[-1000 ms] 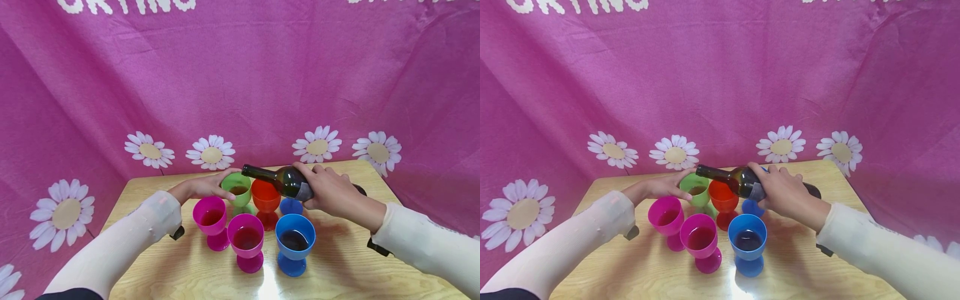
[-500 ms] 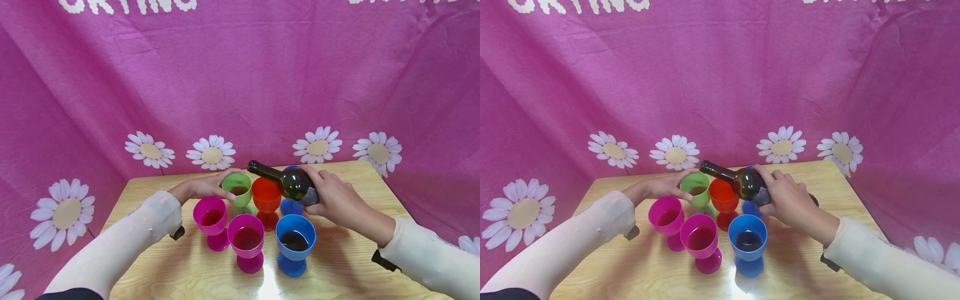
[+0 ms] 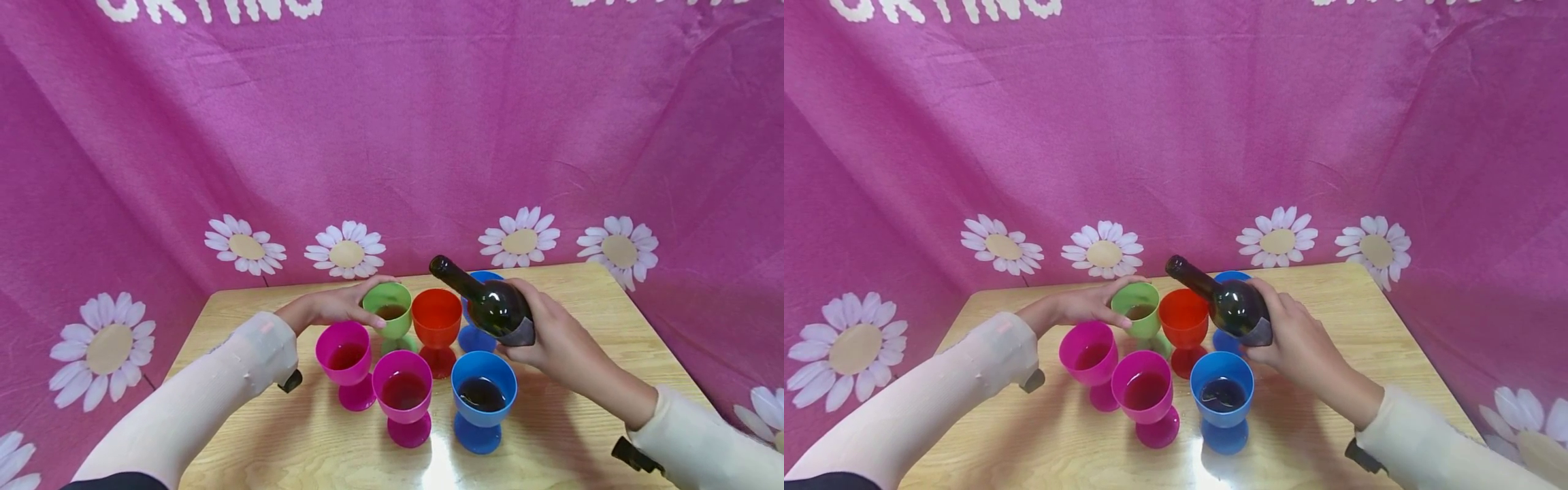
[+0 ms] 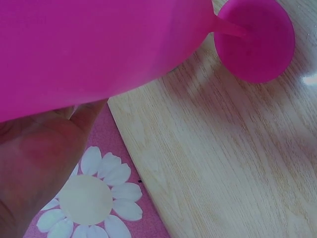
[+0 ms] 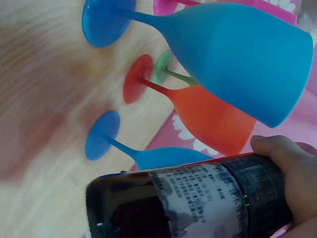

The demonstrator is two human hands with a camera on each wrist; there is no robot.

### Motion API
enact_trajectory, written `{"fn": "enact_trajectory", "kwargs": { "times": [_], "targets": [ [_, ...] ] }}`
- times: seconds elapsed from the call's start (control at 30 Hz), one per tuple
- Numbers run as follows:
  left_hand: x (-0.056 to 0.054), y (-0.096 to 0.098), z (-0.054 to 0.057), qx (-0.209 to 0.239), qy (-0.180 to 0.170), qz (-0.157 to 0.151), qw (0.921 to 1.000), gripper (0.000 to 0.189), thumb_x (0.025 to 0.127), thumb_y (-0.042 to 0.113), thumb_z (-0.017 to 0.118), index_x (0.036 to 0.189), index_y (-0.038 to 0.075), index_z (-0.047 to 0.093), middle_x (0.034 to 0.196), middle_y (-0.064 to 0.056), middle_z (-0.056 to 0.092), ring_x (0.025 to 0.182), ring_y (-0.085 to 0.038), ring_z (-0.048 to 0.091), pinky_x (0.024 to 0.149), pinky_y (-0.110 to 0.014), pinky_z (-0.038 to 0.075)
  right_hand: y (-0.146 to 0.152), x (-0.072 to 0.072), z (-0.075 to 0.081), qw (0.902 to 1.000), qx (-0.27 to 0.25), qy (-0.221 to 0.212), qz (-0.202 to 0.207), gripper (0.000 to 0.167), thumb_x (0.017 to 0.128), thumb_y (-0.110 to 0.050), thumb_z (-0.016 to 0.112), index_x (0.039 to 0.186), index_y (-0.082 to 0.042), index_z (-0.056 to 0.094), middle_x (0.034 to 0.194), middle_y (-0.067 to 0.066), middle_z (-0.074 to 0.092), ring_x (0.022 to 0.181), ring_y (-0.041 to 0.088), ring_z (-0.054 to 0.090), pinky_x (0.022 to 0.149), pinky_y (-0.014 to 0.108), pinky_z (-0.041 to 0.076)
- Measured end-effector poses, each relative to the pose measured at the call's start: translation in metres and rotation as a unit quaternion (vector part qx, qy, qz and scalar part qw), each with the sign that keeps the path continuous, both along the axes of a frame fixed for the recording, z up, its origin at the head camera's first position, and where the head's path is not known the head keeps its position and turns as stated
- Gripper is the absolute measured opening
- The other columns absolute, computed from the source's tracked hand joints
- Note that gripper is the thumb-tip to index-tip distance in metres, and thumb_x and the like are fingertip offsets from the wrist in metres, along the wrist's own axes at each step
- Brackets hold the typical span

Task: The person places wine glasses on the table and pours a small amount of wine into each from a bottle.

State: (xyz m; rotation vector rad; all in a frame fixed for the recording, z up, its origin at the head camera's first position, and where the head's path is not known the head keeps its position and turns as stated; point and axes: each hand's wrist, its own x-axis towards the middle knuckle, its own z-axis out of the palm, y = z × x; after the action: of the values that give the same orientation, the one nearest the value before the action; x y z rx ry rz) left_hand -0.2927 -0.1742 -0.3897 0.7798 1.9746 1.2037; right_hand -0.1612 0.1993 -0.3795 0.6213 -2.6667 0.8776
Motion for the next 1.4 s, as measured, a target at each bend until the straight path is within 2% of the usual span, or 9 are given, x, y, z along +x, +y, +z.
{"fn": "enact_trajectory", "kwargs": {
  "times": [0.33, 0.53, 0.9, 1.13, 1.4],
  "targets": [
    [0.000, 0.001, 0.000, 0.001, -0.002, -0.001, 1.0000, 0.081, 0.094, 0.012, 0.074, 0.158, 0.023, 0.026, 0.143, -0.023, 0.049, 0.132, -0.037, 0.048, 0.110, -0.037, 0.041, 0.004, 0.008, -0.021, 0.9964, -0.070, -0.024, -0.041, 0.101, 0.074, -0.018, 0.095, 0.154, -0.014, 0.033, 0.136, 0.022, 0.058, 0.116, 0.043, 0.060, 0.092, 0.070, 0.051],
    [-0.001, 0.001, -0.001, -0.002, -0.001, 0.000, 1.0000, 0.081, 0.094, 0.010, 0.074, 0.158, 0.023, 0.026, 0.143, -0.024, 0.049, 0.132, -0.038, 0.048, 0.110, -0.037, 0.041, 0.008, 0.012, -0.033, 0.9929, -0.091, -0.052, -0.057, 0.102, 0.077, -0.015, 0.092, 0.155, -0.014, 0.027, 0.137, 0.027, 0.058, 0.116, 0.048, 0.061, 0.092, 0.072, 0.050],
    [0.000, 0.000, -0.001, -0.003, 0.006, 0.001, 1.0000, 0.079, 0.095, 0.010, 0.073, 0.158, 0.024, 0.027, 0.144, -0.019, 0.050, 0.132, -0.033, 0.048, 0.111, -0.038, 0.040, 0.013, 0.018, -0.049, 0.9882, -0.113, -0.064, -0.080, 0.103, 0.078, -0.015, 0.092, 0.156, -0.012, 0.024, 0.140, 0.029, 0.055, 0.117, 0.051, 0.060, 0.093, 0.074, 0.047],
    [0.001, 0.000, 0.000, -0.003, 0.007, 0.000, 1.0000, 0.079, 0.095, 0.012, 0.073, 0.158, 0.025, 0.027, 0.143, -0.017, 0.050, 0.132, -0.031, 0.049, 0.111, -0.038, 0.040, 0.015, 0.021, -0.057, 0.9838, -0.136, -0.078, -0.087, 0.103, 0.080, -0.009, 0.089, 0.157, -0.013, 0.021, 0.144, 0.029, 0.051, 0.121, 0.051, 0.057, 0.095, 0.074, 0.046],
    [0.002, 0.000, 0.002, 0.002, 0.004, -0.002, 1.0000, 0.080, 0.095, 0.011, 0.072, 0.159, 0.023, 0.026, 0.145, -0.019, 0.049, 0.134, -0.034, 0.047, 0.112, -0.038, 0.040, 0.019, 0.023, -0.066, 0.9786, -0.161, -0.093, -0.088, 0.105, 0.082, -0.011, 0.088, 0.159, -0.015, 0.017, 0.147, 0.028, 0.048, 0.125, 0.051, 0.053, 0.098, 0.076, 0.043]
  ]
}}
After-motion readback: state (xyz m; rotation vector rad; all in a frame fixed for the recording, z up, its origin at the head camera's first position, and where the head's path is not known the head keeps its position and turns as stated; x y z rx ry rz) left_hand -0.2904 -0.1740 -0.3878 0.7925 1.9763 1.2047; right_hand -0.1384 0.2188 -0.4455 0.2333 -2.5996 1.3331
